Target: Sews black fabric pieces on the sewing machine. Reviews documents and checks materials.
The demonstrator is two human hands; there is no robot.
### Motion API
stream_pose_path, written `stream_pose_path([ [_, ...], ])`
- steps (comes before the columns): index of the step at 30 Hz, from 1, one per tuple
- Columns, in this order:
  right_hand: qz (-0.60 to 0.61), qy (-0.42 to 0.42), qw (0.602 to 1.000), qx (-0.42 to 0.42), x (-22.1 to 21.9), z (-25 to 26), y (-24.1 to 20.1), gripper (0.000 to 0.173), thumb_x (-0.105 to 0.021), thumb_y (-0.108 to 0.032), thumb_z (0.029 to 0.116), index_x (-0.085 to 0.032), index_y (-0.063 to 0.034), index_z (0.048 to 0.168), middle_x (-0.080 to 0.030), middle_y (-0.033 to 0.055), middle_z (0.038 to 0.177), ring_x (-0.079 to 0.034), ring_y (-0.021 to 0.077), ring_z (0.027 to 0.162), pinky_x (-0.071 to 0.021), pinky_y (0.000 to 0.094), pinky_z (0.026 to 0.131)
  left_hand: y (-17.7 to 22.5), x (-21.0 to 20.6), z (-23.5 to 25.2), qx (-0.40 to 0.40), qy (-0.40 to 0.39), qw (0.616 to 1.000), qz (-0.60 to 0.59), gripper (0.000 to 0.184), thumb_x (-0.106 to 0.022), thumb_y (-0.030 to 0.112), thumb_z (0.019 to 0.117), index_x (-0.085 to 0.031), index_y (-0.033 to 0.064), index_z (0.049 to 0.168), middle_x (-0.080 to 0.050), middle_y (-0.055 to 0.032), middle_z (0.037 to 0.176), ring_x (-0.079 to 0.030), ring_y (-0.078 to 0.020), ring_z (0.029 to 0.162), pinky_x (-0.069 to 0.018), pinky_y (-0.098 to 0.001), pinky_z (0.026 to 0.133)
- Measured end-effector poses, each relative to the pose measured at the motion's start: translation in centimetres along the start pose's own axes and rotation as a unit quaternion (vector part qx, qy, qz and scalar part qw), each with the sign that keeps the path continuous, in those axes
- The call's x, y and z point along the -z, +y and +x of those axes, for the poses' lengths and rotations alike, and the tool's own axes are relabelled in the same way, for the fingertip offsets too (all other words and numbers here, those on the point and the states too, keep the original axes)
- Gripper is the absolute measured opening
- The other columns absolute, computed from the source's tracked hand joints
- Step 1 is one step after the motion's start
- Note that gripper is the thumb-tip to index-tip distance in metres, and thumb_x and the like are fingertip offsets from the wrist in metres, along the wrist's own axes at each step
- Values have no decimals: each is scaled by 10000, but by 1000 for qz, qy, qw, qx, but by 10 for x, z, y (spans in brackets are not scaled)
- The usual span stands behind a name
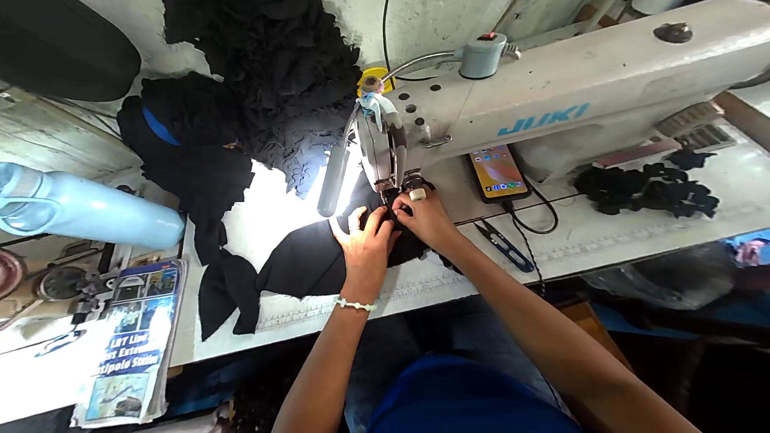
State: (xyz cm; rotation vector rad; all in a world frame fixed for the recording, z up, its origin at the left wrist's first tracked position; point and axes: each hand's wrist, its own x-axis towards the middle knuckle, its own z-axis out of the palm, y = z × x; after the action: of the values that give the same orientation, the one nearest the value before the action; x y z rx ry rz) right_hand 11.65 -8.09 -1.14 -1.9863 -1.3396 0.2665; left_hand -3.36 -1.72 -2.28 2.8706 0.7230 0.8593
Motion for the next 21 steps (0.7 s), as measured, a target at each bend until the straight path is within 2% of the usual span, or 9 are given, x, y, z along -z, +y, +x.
stream_pose_path([
  [2, -4, -7, 1000, -4, 0, 1, -1, 81, -717, -62, 926, -749, 10, 939, -679, 223, 1019, -635, 421, 1039, -477, 595, 910, 0, 1, -1, -18, 12, 1000, 18, 151, -720, 289, 932, -791, 164, 886, -736, -6, 1223, -600, -373, 1271, -254, -786, 1033],
  [8, -5, 9, 1000, -2, -2, -1, -1, 66, -720, -53, 913, -745, 7, 926, -676, 215, 996, -634, 416, 1019, -482, 583, 888, 1, 0, 0, -23, 10, 999, 35, 128, -717, 281, 936, -768, 178, 879, -748, -7, 1021, -646, -347, 1141, -269, -764, 1034],
  [11, 36, 25, 999, 2, -1, -4, 0, 98, -736, -42, 899, -762, -15, 990, -687, 200, 1026, -643, 395, 1000, -487, 579, 879, 0, -1, 0, -29, 12, 999, 40, 123, -716, 290, 934, -778, 192, 895, -748, -17, 1079, -638, -360, 1174, -277, -771, 1021],
  [14, 53, 17, 998, 34, -5, -5, 2, 190, -737, -113, 912, -783, -85, 1095, -694, 178, 1097, -635, 380, 1062, -462, 598, 902, 0, 0, -1, -28, 16, 999, 39, 99, -730, 276, 923, -790, 200, 904, -748, -14, 1167, -616, -370, 1244, -267, -779, 1030],
  [16, 38, 8, 998, 43, -7, -5, 3, 176, -746, -136, 915, -798, -103, 1080, -697, 188, 1107, -625, 392, 1087, -448, 606, 926, 0, 0, -1, -25, 14, 999, 38, 96, -728, 281, 926, -798, 216, 922, -757, -10, 1138, -621, -378, 1234, -269, -786, 1022],
  [21, 7, 16, 1000, 26, -5, -3, -2, 75, -727, -78, 927, -774, -28, 956, -694, 208, 1038, -632, 417, 1054, -465, 603, 911, 0, 1, -2, -9, -6, 1000, 27, 126, -711, 309, 938, -809, 233, 963, -757, -7, 1141, -615, -395, 1239, -247, -809, 1016],
])
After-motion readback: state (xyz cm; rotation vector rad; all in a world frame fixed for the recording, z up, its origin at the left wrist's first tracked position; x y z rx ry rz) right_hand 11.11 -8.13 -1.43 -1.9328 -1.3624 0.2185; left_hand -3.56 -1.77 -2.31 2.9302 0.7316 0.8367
